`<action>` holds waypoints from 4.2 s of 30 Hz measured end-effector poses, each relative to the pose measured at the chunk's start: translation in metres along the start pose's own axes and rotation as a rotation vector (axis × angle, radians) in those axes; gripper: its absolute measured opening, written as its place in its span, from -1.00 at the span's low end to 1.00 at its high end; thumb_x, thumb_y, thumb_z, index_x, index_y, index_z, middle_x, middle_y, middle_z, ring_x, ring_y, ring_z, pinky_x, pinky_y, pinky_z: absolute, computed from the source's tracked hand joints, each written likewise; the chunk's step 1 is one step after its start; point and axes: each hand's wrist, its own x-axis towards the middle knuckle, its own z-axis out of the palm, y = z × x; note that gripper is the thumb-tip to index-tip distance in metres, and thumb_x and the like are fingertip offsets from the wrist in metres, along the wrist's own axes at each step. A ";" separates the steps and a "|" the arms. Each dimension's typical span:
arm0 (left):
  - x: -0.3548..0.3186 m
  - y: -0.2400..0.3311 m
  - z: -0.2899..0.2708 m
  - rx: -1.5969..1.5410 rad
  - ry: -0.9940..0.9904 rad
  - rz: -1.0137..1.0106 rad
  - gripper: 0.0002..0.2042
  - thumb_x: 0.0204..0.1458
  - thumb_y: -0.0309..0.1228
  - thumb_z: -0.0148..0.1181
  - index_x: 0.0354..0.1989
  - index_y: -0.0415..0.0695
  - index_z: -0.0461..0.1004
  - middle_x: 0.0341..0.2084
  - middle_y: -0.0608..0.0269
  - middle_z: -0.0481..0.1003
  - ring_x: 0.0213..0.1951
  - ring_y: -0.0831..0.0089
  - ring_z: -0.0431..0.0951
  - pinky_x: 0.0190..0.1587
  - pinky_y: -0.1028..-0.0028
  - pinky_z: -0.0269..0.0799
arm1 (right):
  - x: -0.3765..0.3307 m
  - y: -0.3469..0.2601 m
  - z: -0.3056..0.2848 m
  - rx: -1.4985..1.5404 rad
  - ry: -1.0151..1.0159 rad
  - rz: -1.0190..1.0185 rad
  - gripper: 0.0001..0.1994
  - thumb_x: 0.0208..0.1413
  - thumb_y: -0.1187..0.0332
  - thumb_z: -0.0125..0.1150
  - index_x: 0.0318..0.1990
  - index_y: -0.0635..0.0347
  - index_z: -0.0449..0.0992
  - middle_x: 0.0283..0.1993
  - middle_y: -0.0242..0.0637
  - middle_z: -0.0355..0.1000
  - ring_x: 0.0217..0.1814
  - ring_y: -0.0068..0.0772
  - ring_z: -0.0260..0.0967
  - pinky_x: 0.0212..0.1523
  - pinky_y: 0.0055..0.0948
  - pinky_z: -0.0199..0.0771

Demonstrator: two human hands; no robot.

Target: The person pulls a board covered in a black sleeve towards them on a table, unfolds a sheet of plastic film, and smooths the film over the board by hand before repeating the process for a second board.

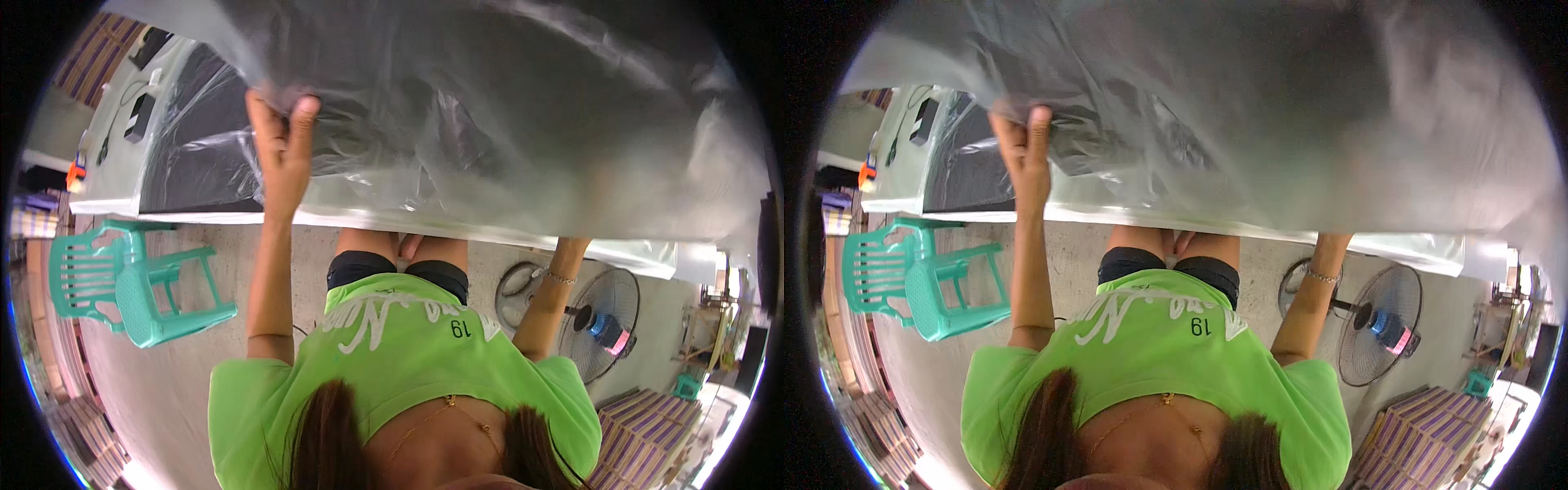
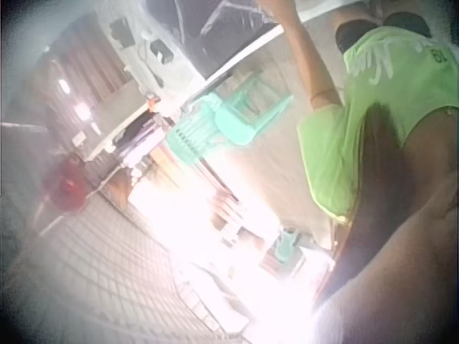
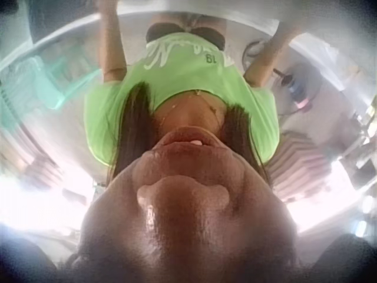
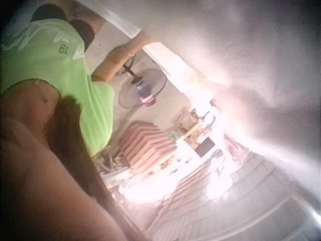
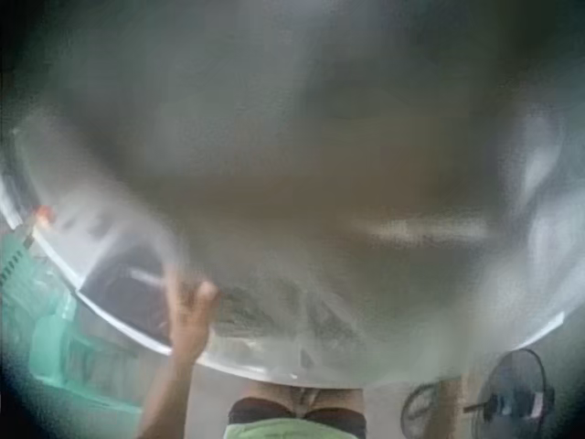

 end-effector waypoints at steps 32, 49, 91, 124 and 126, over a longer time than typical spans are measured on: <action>0.066 -0.072 -0.433 0.751 -0.111 -0.581 -0.55 0.12 -0.35 0.13 0.15 -0.28 0.26 -0.02 0.18 0.43 0.00 0.48 0.39 0.08 0.53 0.23 | -0.205 0.086 0.353 -0.079 -0.981 0.315 -0.57 0.20 0.44 -0.02 0.19 0.42 0.16 0.14 -0.08 0.27 0.16 -0.36 0.13 0.22 -0.48 0.02; 0.040 -0.119 -0.456 1.255 -0.101 -0.330 -0.55 0.03 -0.16 0.22 0.08 -0.04 0.43 -0.22 -0.06 0.43 -0.12 0.13 0.44 -0.01 0.31 0.32 | -0.218 0.062 0.347 -0.659 -1.091 0.222 -0.19 0.07 0.27 0.19 0.33 0.40 -0.20 -0.40 0.14 0.44 -0.32 0.17 0.45 -0.24 -0.07 0.40; -0.118 0.042 -0.402 0.934 -0.341 -1.359 -0.17 -0.01 0.05 0.20 0.26 -0.36 0.08 0.11 0.01 0.29 0.11 0.31 0.32 0.17 0.39 0.19 | -0.222 0.045 0.242 -0.113 -0.858 0.940 -0.25 0.08 0.33 0.14 0.36 0.34 -0.09 0.34 0.00 0.07 0.34 -0.17 0.03 0.33 -0.35 -0.02; -0.025 0.003 0.176 0.131 -0.619 -0.199 -0.54 0.14 -0.30 0.12 0.13 -0.31 0.25 -0.02 -0.01 0.38 0.01 0.23 0.38 0.08 0.35 0.24 | 0.061 -0.069 -0.166 -0.485 -0.003 0.258 -0.47 0.12 0.52 -0.05 0.27 0.45 0.10 0.31 -0.04 0.13 0.34 -0.28 0.07 0.32 -0.41 0.03; -0.040 -0.001 0.239 -0.098 -0.544 -0.082 -0.53 0.14 -0.29 0.12 0.12 -0.36 0.22 -0.09 -0.06 0.42 -0.03 0.22 0.41 0.05 0.34 0.27 | 0.093 -0.074 -0.212 -0.364 -0.010 0.258 -0.55 0.11 0.61 -0.17 0.20 0.44 0.20 0.16 -0.14 0.30 0.15 -0.39 0.27 0.20 -0.48 0.23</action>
